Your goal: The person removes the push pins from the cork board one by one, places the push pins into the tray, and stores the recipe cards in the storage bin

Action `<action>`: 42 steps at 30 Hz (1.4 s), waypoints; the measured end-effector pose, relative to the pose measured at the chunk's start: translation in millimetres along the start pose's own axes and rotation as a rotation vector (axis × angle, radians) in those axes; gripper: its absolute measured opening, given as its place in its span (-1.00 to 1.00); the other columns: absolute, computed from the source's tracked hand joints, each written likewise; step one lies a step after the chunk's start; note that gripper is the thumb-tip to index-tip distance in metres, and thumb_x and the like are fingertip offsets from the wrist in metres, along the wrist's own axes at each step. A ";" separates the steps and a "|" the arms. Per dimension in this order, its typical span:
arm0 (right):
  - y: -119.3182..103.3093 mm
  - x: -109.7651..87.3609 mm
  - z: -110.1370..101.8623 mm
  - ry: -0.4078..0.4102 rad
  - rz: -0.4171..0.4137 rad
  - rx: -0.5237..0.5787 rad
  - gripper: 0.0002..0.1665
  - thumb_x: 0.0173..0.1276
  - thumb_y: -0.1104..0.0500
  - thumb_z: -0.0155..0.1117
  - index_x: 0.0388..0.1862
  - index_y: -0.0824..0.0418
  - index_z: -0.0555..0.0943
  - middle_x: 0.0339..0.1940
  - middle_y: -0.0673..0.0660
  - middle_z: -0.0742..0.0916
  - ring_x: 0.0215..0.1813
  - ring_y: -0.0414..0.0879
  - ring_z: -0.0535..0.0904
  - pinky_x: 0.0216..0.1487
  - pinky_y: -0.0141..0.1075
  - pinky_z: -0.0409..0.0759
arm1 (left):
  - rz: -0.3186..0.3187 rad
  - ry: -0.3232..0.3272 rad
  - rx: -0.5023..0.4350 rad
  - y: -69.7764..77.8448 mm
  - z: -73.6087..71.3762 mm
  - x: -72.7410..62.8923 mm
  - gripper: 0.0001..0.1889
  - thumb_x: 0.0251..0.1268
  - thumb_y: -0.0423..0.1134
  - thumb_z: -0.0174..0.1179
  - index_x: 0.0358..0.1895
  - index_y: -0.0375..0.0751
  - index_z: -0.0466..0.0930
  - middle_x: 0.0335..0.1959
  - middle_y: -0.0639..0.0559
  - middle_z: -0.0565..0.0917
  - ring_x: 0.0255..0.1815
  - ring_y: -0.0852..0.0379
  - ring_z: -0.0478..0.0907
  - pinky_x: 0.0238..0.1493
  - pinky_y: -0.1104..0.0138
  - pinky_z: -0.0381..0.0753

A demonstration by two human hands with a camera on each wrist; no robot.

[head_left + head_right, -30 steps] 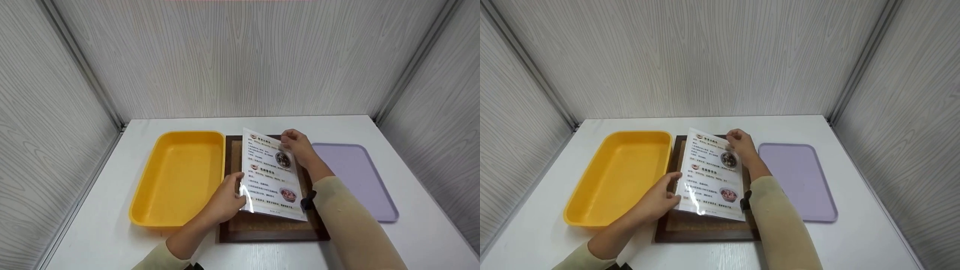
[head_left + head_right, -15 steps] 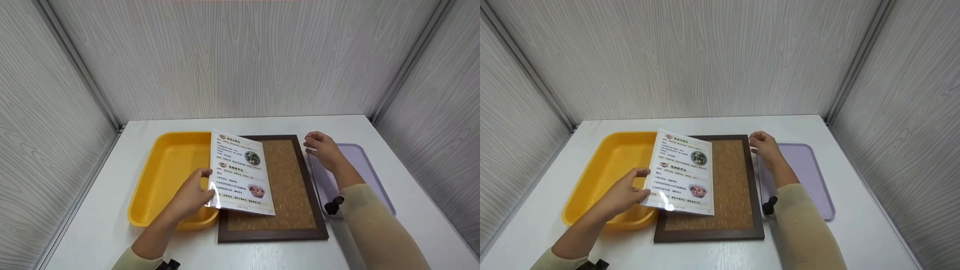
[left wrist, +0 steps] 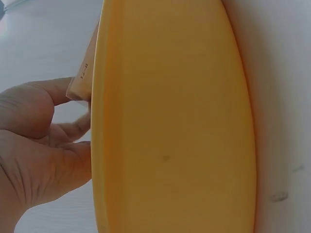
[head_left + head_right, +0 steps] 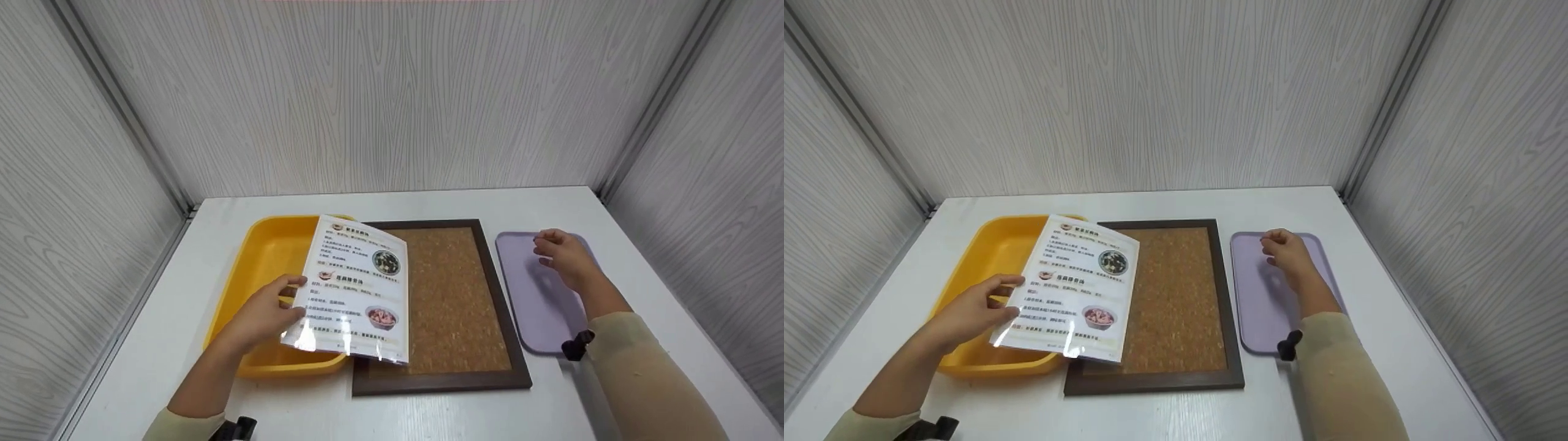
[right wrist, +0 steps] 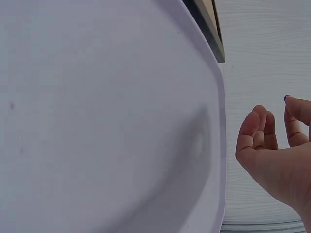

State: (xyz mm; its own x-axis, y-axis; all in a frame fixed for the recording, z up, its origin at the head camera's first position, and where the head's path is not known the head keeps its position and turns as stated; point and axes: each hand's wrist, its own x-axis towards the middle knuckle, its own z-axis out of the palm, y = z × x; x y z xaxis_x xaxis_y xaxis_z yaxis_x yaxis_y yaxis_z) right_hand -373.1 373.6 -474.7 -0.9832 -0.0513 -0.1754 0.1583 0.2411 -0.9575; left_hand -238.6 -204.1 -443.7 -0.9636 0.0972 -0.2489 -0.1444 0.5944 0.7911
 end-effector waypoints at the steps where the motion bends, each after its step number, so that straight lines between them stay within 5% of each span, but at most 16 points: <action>1: 1.1 -0.9 -2.8 -0.001 0.004 -0.017 -0.74 0.75 0.13 0.09 0.25 0.22 0.48 0.02 -0.16 0.58 0.14 -0.25 0.56 0.42 -0.17 0.56 | 0.012 -0.021 -0.004 -2.4 -3.0 -0.7 -0.34 0.52 -0.29 0.28 0.63 -0.11 0.36 0.49 -0.25 0.49 0.22 -0.16 0.60 0.09 0.21 0.76; 6: 10.3 -4.8 -20.1 -0.004 0.013 -0.089 -0.73 0.73 0.15 0.11 0.26 0.23 0.52 0.09 -0.12 0.59 0.11 -0.29 0.57 0.41 -0.16 0.56 | 0.052 -0.080 -0.034 -14.0 -17.8 -4.0 -0.29 0.51 -0.33 0.26 0.68 -0.18 0.30 0.47 -0.27 0.51 0.06 -0.06 0.67 -0.09 0.27 0.72; 15: 10.6 -14.3 -29.1 -0.013 0.054 -0.152 -0.81 0.69 0.22 0.17 0.13 0.28 0.59 -0.23 -0.29 0.68 -0.10 -0.31 0.62 0.06 -0.29 0.66 | 0.008 -0.077 -0.023 -34.0 -51.7 -7.4 -0.24 0.47 -0.28 0.37 0.67 -0.23 0.30 0.59 -0.39 0.35 -0.04 0.02 0.73 -0.01 0.23 0.81; 23: 35.5 -3.7 -38.6 0.019 0.072 -0.294 -0.76 0.69 0.06 0.22 0.16 0.14 0.63 -0.18 -0.28 0.69 -0.04 -0.29 0.54 -0.03 -0.35 0.51 | -0.020 -0.048 0.027 -50.7 -74.2 -13.4 -0.23 0.47 -0.29 0.36 0.67 -0.25 0.28 0.59 -0.44 0.34 -0.07 0.03 0.67 -0.05 0.27 0.74; 37: 39.1 -0.9 -37.8 -0.006 0.038 -0.480 -0.71 0.63 0.07 0.33 0.11 0.25 0.70 -0.12 -0.12 0.69 -0.09 -0.16 0.45 -0.08 -0.30 0.44 | -0.017 -0.018 0.078 -65.4 -84.9 -23.6 -0.22 0.46 -0.27 0.36 0.68 -0.24 0.27 0.60 -0.45 0.31 -0.18 0.08 0.63 -0.16 0.32 0.68; 42: 39.7 -2.7 -38.6 -0.012 0.038 -0.535 -0.64 0.62 0.04 0.33 0.18 0.26 0.69 0.07 0.09 0.73 -0.01 -0.10 0.49 -0.05 -0.29 0.49 | -0.037 0.006 0.106 -63.0 -77.5 -22.2 -0.17 0.43 -0.27 0.39 0.70 -0.23 0.23 0.58 -0.46 0.34 -0.01 -0.01 0.65 -0.08 0.30 0.71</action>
State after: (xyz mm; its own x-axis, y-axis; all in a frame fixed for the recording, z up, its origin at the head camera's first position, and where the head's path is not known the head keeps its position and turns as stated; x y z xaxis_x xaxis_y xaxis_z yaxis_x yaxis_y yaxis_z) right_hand -367.7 420.7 -503.4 -0.9760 -0.0433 -0.2136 0.1221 0.7031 -0.7005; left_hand -225.6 -305.6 -444.8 -0.9595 0.0687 -0.2732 -0.1559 0.6784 0.7180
